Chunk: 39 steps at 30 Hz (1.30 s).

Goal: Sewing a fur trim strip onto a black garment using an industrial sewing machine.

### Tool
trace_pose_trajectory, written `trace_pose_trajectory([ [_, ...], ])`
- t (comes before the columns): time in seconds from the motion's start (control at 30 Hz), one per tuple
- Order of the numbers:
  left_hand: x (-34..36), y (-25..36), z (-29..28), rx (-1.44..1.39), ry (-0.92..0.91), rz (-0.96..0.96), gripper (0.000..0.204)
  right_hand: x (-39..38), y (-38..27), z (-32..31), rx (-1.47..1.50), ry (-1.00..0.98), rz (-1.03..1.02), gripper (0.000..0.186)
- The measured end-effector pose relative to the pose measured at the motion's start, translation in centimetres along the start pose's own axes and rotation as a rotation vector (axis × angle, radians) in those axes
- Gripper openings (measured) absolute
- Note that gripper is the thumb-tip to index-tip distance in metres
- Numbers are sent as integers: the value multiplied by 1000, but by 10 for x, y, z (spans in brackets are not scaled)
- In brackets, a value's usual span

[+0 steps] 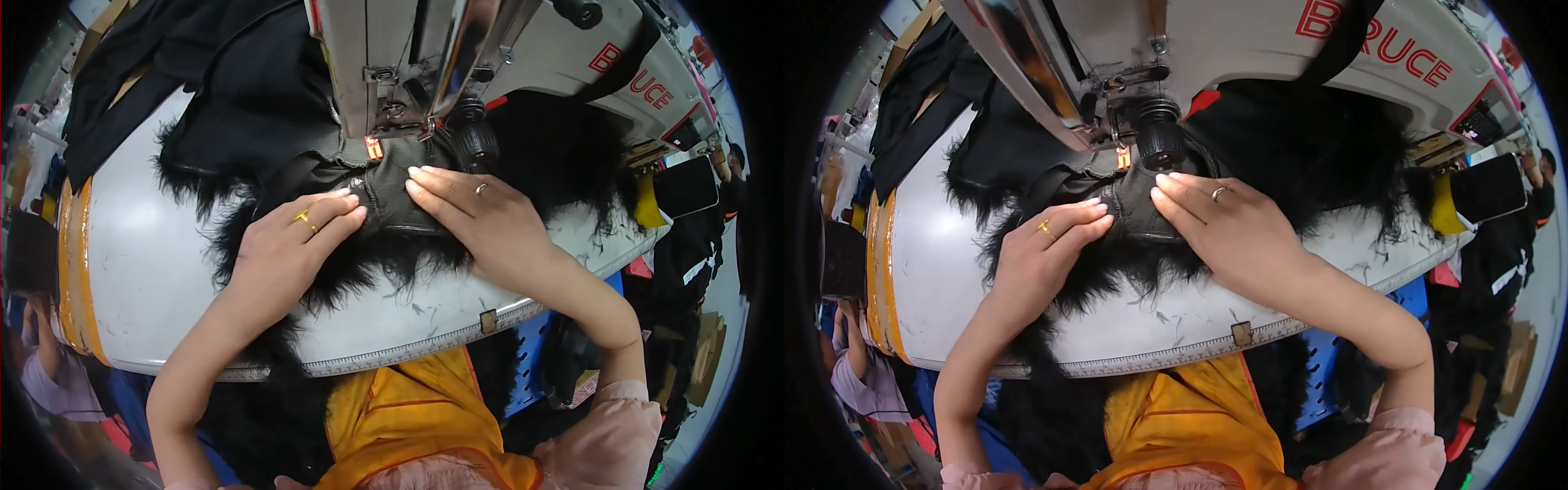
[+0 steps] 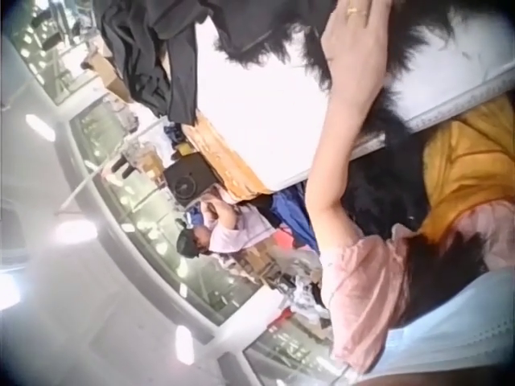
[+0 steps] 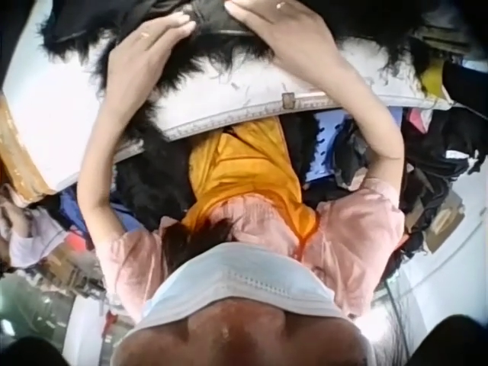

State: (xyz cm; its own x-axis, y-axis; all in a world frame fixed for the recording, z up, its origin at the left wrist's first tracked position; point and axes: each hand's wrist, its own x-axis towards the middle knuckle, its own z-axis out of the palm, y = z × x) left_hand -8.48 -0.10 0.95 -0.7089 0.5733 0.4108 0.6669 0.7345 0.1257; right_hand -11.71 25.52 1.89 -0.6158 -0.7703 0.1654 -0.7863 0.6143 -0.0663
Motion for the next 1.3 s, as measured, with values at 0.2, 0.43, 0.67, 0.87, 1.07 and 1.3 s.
trace_pose_trajectory([
  [0.2, -1, -1, -4, 22, -6, -3, 31, 0, -2, 1, -28, 14, -64, 67],
  [0.43, 16, 12, -4, 199, -57, 232, 29, 9, -1, -6, -86, -98, -109, 73],
  [0.67, -9, 19, -6, 332, 37, 138, 31, 10, -2, -10, -115, -136, -151, 77],
  [0.87, 19, 1, -8, 99, -42, 34, 28, 23, -4, -16, -141, -216, -200, 76],
  [1.07, -8, -18, -4, -36, -51, 96, 33, 16, 12, -13, 68, -151, -223, 80],
  [1.3, 2, -3, -9, 88, -100, 49, 36, 20, 6, -10, 7, -99, -204, 76],
])
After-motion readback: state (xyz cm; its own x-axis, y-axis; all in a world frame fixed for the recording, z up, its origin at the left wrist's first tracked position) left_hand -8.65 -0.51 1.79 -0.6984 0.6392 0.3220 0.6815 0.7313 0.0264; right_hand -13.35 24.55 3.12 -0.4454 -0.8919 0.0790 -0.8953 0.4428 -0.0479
